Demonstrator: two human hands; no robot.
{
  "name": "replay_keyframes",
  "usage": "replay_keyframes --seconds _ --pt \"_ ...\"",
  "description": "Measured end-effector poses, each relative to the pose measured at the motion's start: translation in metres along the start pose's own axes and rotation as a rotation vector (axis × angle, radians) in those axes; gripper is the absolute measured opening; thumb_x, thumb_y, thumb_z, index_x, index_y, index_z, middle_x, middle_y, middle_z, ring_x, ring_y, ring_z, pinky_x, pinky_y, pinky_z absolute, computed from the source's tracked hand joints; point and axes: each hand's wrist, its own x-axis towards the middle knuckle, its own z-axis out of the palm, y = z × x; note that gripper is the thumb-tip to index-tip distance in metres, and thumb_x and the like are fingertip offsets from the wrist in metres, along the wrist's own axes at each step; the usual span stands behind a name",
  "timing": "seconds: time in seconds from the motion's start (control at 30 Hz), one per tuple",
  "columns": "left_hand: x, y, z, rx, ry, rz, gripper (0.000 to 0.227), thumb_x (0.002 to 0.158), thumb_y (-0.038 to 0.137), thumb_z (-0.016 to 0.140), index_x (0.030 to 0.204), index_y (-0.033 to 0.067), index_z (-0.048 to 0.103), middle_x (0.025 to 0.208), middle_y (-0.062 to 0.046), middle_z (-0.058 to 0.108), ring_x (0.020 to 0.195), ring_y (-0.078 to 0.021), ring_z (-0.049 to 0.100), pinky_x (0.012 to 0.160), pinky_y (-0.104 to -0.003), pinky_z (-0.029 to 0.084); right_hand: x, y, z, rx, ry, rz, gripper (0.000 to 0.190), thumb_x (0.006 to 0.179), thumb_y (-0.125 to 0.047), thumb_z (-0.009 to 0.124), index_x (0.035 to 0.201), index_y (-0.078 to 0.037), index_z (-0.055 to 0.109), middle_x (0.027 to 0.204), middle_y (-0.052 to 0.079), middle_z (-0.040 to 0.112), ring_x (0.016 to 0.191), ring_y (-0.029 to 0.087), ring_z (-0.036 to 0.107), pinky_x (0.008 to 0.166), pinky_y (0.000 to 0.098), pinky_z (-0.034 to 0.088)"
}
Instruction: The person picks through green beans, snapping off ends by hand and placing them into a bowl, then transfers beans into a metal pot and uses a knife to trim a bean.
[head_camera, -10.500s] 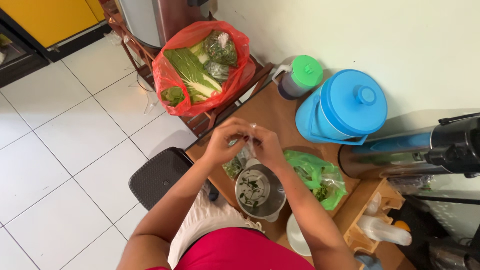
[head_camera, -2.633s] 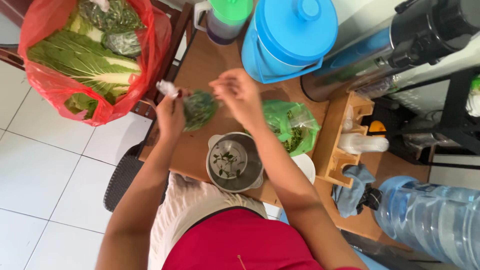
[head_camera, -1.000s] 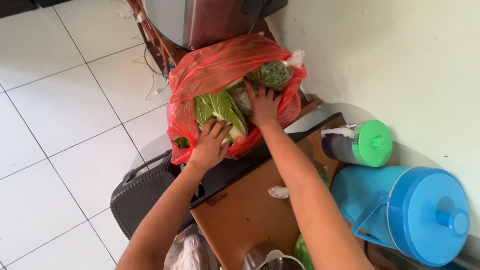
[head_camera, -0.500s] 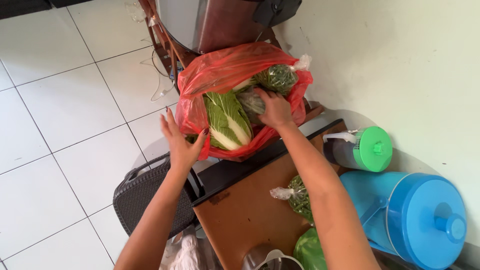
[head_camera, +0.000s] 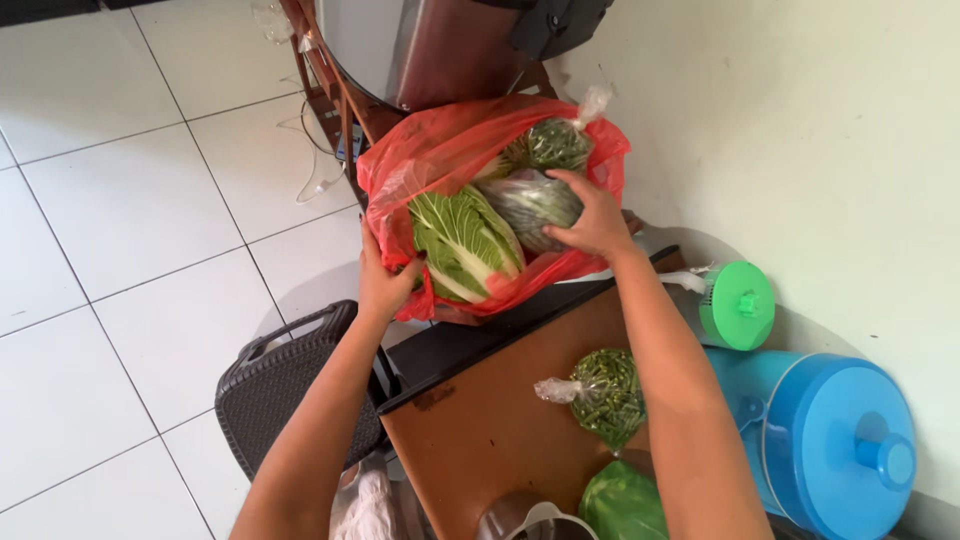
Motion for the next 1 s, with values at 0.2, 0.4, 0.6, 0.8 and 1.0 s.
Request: replay_keyframes --seconds 0.2,0.4,0.6,0.8,1.0 --pt "0.005 -0.019 0.009 -0.184 -0.016 0.020 0.078 0.090 0.003 0.051 0.162 0.0080 0.022 0.151 -0.026 0.049 0.139 -0.0392 0.049 0.113 -0.043 0.040 -0.019 0.027 -0.011 0.241 0.143 0.057 0.078 0.065 -0.014 0.089 0.138 -0.011 0.060 0.130 0.009 0.067 0.120 0.022 0.065 0.106 0.0351 0.051" --pt "0.006 -0.016 0.009 -0.303 -0.091 -0.259 0.061 0.100 0.003 0.036 0.160 0.0162 0.035 0.134 -0.024 0.061 0.115 -0.0384 0.064 0.085 -0.043 0.056 -0.043 0.053 -0.014 0.705 0.365 0.113 0.072 0.067 0.001 0.075 0.137 -0.003 0.059 0.125 0.006 0.067 0.116 0.018 0.064 0.104 0.0312 0.050" --pt "0.005 -0.010 -0.005 -0.451 -0.129 -0.300 0.057 0.100 0.000 0.030 0.154 0.0156 0.034 0.138 -0.016 0.057 0.106 -0.0302 0.071 0.071 -0.041 0.062 -0.053 0.077 -0.004 0.933 0.547 0.156 0.070 0.064 0.003 0.062 0.134 0.000 0.059 0.118 0.007 0.067 0.109 0.019 0.064 0.096 0.0304 0.051" --pt "0.002 -0.008 -0.021 -0.441 -0.127 -0.324 0.056 0.101 -0.002 0.031 0.154 0.0148 0.037 0.139 -0.016 0.058 0.105 -0.0296 0.071 0.072 -0.039 0.062 -0.059 0.083 0.001 1.034 0.664 0.180 0.065 0.063 -0.001 0.059 0.127 -0.001 0.062 0.113 0.008 0.068 0.105 0.021 0.065 0.095 0.0308 0.052" --pt "-0.012 0.010 -0.007 -0.258 -0.091 -0.289 0.058 0.098 -0.004 0.040 0.153 0.0135 0.042 0.121 -0.020 0.067 0.090 -0.0335 0.074 0.070 -0.038 0.064 -0.054 0.051 0.005 0.215 0.507 0.119 0.059 0.067 -0.009 0.073 0.124 0.000 0.057 0.111 0.012 0.062 0.105 0.030 0.061 0.097 0.0387 0.051"
